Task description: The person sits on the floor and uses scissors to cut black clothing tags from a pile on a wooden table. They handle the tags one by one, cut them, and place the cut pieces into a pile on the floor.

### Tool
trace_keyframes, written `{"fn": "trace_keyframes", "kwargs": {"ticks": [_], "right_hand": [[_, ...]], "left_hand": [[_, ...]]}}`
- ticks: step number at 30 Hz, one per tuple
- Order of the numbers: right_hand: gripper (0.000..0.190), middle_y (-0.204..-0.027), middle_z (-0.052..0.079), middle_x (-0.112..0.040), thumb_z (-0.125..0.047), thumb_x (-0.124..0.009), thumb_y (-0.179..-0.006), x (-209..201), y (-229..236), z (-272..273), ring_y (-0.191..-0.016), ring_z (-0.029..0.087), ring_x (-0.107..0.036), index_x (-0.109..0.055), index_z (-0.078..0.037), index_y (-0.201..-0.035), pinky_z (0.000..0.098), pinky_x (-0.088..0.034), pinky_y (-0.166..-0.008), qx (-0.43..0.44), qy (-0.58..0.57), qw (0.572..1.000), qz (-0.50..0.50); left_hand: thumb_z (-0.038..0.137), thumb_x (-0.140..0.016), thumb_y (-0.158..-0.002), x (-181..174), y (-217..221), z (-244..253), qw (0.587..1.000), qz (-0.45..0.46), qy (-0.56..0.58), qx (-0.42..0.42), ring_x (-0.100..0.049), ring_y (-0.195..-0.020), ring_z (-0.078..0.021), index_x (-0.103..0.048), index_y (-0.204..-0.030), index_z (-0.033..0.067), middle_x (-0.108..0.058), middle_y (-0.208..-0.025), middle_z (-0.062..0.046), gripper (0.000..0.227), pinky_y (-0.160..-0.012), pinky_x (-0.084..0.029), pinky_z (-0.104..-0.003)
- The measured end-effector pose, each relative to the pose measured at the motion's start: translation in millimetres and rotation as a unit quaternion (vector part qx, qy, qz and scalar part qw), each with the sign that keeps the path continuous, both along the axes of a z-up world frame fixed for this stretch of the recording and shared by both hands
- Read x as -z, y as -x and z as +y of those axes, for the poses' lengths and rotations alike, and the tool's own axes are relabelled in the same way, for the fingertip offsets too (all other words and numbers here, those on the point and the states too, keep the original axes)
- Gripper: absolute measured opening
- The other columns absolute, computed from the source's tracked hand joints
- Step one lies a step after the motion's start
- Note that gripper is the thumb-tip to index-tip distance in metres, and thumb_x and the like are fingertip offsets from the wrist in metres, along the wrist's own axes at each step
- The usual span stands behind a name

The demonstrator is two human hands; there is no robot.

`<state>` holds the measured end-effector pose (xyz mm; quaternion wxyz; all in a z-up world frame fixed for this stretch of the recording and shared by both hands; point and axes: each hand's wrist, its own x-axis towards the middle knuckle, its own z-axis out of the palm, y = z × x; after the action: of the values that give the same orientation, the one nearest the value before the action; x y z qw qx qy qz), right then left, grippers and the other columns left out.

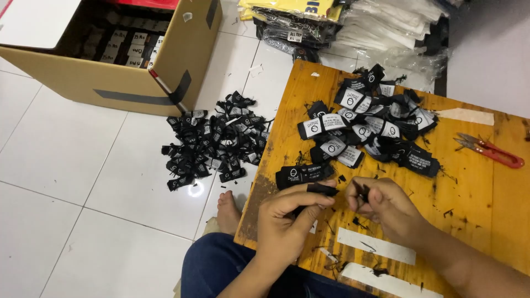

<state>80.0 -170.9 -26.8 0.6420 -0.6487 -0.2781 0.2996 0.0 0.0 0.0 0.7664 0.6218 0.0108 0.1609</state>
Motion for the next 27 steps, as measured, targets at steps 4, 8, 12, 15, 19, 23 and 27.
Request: {"fn": "trace_keyframes", "kwargs": {"ticks": [4,8,12,15,19,23,27], "right_hand": [[0.040,-0.061,-0.004,-0.043,-0.043,-0.044,-0.086,2.4,-1.9,-0.5,-0.046,0.005,-0.034,-0.056,-0.006,-0.081,0.0143,-0.029,-0.037,0.008,-0.047,0.999,-0.015],[0.009,-0.064,-0.004,-0.050,-0.016,-0.054,-0.080,-3.2,-3.2,2.6,-0.049,0.005,-0.041,-0.059,-0.008,-0.081,0.0174,-0.036,-0.046,0.056,0.029,0.993,-0.096],[0.011,-0.081,0.006,-0.066,-0.009,-0.056,-0.078,-5.3,-3.0,4.4,-0.048,0.006,-0.040,-0.061,-0.004,-0.087,0.0172,-0.034,-0.044,0.069,0.012,0.996,-0.057],[0.019,-0.052,-0.006,-0.041,-0.005,-0.061,-0.074,-6.1,-2.1,4.5,-0.044,0.005,-0.033,-0.062,-0.007,-0.093,0.0170,-0.031,-0.042,0.094,0.038,0.989,-0.109],[0.017,-0.058,-0.004,-0.052,-0.004,-0.061,-0.075,-3.3,-0.9,3.7,-0.043,0.004,-0.030,-0.063,-0.007,-0.091,0.0165,-0.025,-0.039,0.118,0.037,0.988,-0.090],[0.012,-0.066,0.001,-0.054,-0.009,-0.055,-0.080,-3.2,-1.9,4.2,-0.046,0.007,-0.041,-0.061,-0.005,-0.089,0.0187,-0.034,-0.040,0.107,0.004,0.992,-0.066],[0.024,-0.048,-0.003,-0.039,-0.025,-0.047,-0.085,-0.1,-4.3,-1.5,-0.037,0.007,-0.034,-0.061,-0.005,-0.085,0.0198,-0.030,-0.032,0.069,0.041,0.996,-0.027]], "left_hand": [[-0.005,-0.056,-0.077,0.9,0.3,-0.1,1.000,0.003,-0.009,0.006,-0.065,-0.094,-0.0209,-0.065,-0.078,0.0110,-0.066,-0.095,-0.008,0.018,-0.084,-0.054,-0.030],[-0.010,-0.049,-0.072,1.4,0.3,-0.5,1.000,-0.008,0.002,0.026,-0.064,-0.095,-0.0231,-0.064,-0.071,0.0093,-0.065,-0.095,-0.011,0.025,-0.084,-0.055,-0.032],[-0.014,-0.046,-0.070,3.4,0.1,-1.9,0.999,0.000,0.012,0.041,-0.064,-0.097,-0.0263,-0.060,-0.059,0.0057,-0.065,-0.095,-0.018,0.027,-0.082,-0.055,-0.027],[-0.011,-0.052,-0.075,1.5,0.2,-1.9,0.999,-0.007,0.005,0.037,-0.062,-0.101,-0.0270,-0.059,-0.057,0.0069,-0.065,-0.094,-0.017,0.027,-0.080,-0.056,-0.027],[-0.009,-0.052,-0.076,4.0,0.4,-3.2,0.999,-0.011,0.017,0.039,-0.062,-0.102,-0.0265,-0.059,-0.057,0.0084,-0.064,-0.098,-0.018,0.027,-0.081,-0.057,-0.029],[-0.013,-0.048,-0.075,5.6,0.7,-3.7,0.997,0.014,0.049,0.051,-0.060,-0.105,-0.0270,-0.060,-0.060,0.0054,-0.064,-0.096,-0.020,0.027,-0.080,-0.056,-0.026],[0.001,-0.061,-0.075,-0.5,-1.3,-0.5,1.000,0.009,0.003,0.027,-0.063,-0.085,-0.0165,-0.058,-0.091,0.0083,-0.056,-0.115,-0.012,0.018,-0.072,-0.057,-0.025]]}}
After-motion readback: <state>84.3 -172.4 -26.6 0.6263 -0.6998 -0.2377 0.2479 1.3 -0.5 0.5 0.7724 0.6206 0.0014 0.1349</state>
